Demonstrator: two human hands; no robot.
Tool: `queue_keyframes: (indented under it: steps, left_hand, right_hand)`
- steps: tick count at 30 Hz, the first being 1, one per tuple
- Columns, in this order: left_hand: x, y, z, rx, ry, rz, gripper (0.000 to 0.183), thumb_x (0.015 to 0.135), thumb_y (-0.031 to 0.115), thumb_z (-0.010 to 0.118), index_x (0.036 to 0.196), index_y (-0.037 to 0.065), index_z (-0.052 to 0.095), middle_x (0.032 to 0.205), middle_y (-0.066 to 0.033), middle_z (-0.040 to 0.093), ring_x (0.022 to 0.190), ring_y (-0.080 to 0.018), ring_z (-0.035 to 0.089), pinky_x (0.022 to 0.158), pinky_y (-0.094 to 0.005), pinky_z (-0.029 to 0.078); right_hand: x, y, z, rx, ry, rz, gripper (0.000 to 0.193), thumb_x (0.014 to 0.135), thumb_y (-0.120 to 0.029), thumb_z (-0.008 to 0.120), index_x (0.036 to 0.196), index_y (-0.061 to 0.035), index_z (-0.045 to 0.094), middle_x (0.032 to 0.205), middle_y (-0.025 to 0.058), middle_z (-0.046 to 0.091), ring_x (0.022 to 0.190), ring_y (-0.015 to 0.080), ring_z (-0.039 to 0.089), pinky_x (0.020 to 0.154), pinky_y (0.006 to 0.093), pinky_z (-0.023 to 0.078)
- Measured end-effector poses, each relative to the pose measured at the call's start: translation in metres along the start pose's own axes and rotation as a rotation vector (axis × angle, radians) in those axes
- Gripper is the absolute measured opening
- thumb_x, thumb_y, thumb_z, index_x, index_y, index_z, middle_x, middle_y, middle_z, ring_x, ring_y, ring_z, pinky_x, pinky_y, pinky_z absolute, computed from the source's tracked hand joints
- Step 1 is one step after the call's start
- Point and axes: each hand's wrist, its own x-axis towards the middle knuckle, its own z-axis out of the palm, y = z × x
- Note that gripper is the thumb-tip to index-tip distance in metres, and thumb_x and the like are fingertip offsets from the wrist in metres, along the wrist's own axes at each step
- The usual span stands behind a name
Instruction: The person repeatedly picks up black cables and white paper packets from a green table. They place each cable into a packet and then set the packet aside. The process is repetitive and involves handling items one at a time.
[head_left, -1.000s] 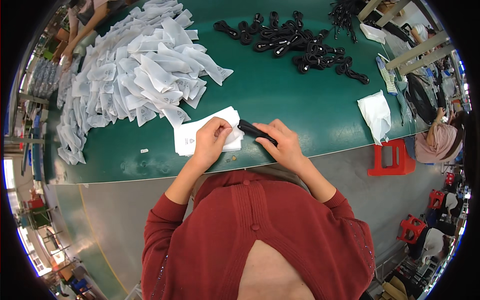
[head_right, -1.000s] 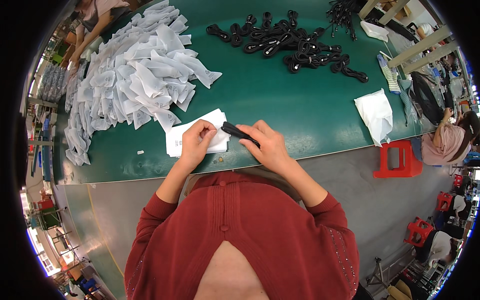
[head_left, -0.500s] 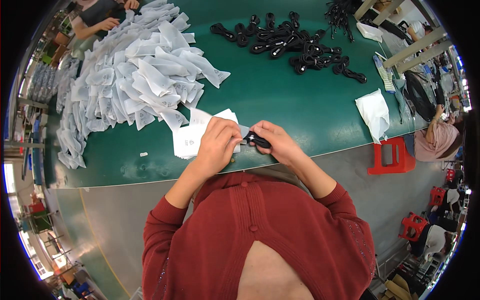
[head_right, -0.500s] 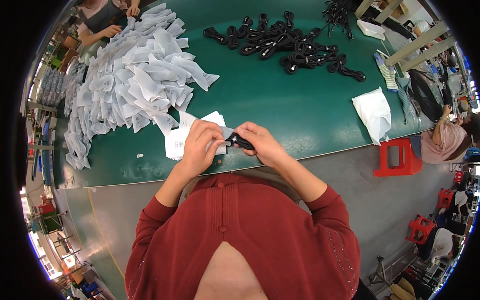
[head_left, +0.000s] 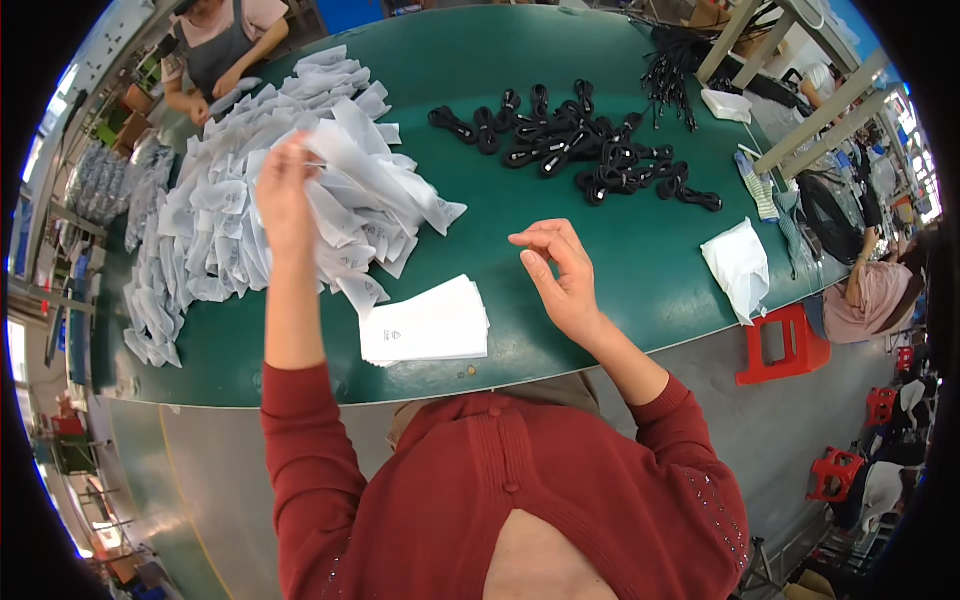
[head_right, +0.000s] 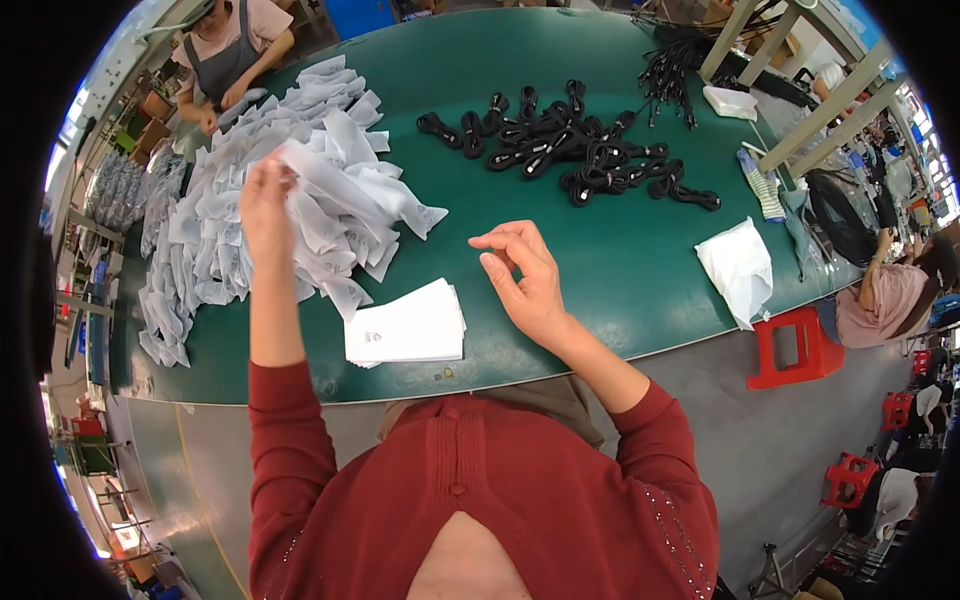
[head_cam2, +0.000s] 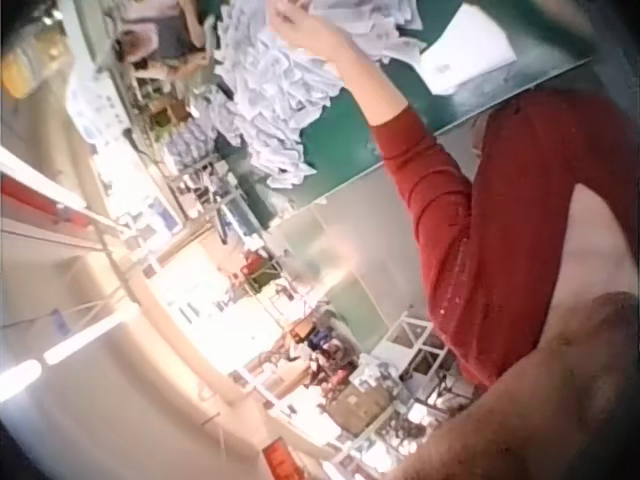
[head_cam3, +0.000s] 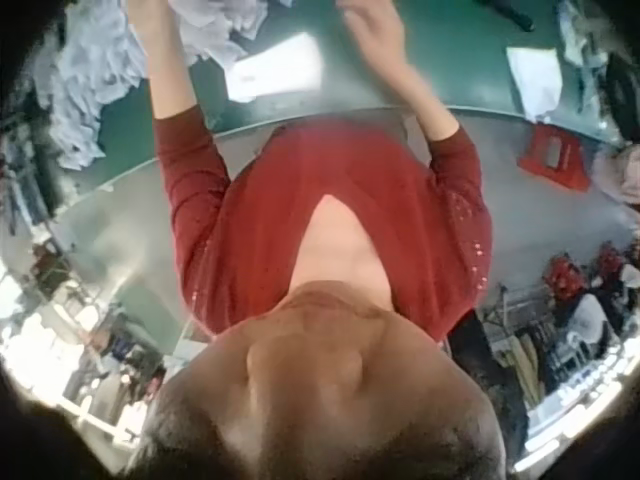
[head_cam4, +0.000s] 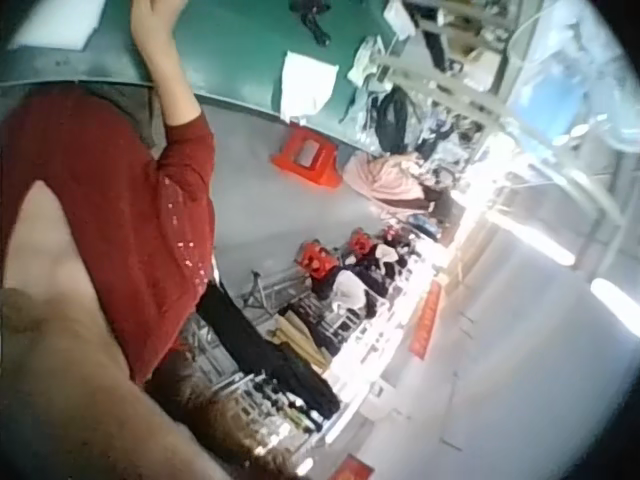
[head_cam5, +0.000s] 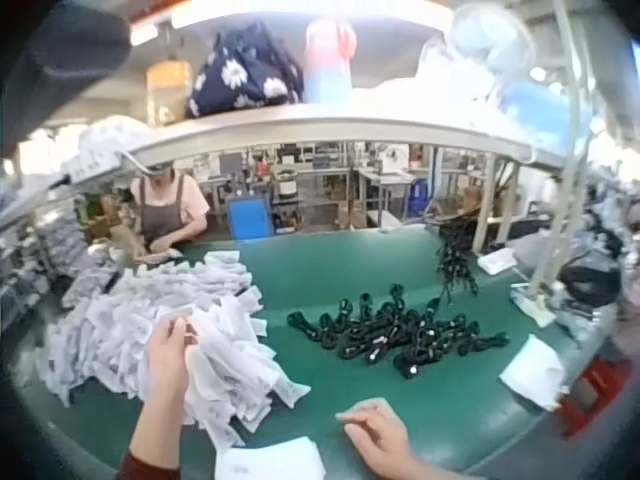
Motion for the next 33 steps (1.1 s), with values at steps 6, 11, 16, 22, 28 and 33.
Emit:
queue_keyframes:
  steps: [6,11,16,22,28,33]
  left_hand:
    - [-0.028,-0.015,0.014,1.014,-0.197,0.514,0.055,0.088,0.027,0.067,0.14,0.016,0.051,0.15,-0.0141,0.04,0.139,-0.0371,0.035,0.11,-0.0599,0.027]
    - [-0.053,-0.036,0.048,1.24,-0.62,0.524,0.066,0.076,0.042,0.077,0.138,0.035,0.055,0.159,-0.0039,0.029,0.144,-0.0395,0.025,0.105,-0.077,0.02]
    - [-0.036,-0.062,0.051,1.296,-0.604,0.555,0.057,0.076,0.042,0.076,0.13,0.032,0.062,0.152,-0.0015,0.042,0.138,-0.0373,0.035,0.105,-0.0746,0.023]
    - [0.003,-0.09,0.032,1.285,-0.475,0.604,0.048,0.077,0.034,0.075,0.123,0.027,0.065,0.148,-0.0003,0.046,0.133,-0.0331,0.041,0.108,-0.0692,0.024]
    - [0.016,-0.099,0.03,1.279,-0.511,0.573,0.054,0.079,0.04,0.073,0.129,0.027,0.061,0.15,0.0003,0.043,0.135,-0.0325,0.039,0.111,-0.0677,0.02]
    - [0.011,-0.087,0.024,1.159,-0.58,0.516,0.063,0.079,0.047,0.072,0.135,0.022,0.057,0.153,-0.0011,0.04,0.14,-0.0345,0.034,0.112,-0.069,0.016]
  right_hand:
    - [0.051,0.055,-0.01,-0.591,0.034,-0.232,0.037,0.084,-0.025,0.074,0.117,-0.0113,0.067,0.113,0.0143,0.054,0.103,0.0297,0.053,0.085,0.041,0.044]
    - [0.141,0.11,0.013,-0.9,-0.018,-0.327,0.055,0.08,-0.045,0.074,0.128,-0.0218,0.063,0.134,0.0205,0.047,0.126,0.0414,0.041,0.101,0.0562,0.034]
    - [0.203,0.15,0.043,-1.088,-0.319,-0.263,0.06,0.082,-0.055,0.068,0.137,-0.0369,0.055,0.15,0.0187,0.038,0.136,0.0451,0.035,0.107,0.0646,0.029]
    - [0.214,0.165,0.036,-0.976,-0.539,-0.015,0.06,0.087,-0.053,0.064,0.142,-0.0343,0.049,0.151,0.0063,0.042,0.132,0.0377,0.044,0.102,0.0622,0.038]
    - [0.138,0.136,0.015,-0.922,-0.519,-0.193,0.059,0.087,-0.049,0.065,0.139,-0.0238,0.052,0.141,0.0064,0.054,0.133,0.0358,0.045,0.103,0.0577,0.037]
    - [0.077,0.101,0.006,-0.889,-0.494,-0.25,0.05,0.085,-0.041,0.068,0.13,-0.0205,0.057,0.134,0.0073,0.059,0.133,0.0376,0.044,0.106,0.0588,0.032]
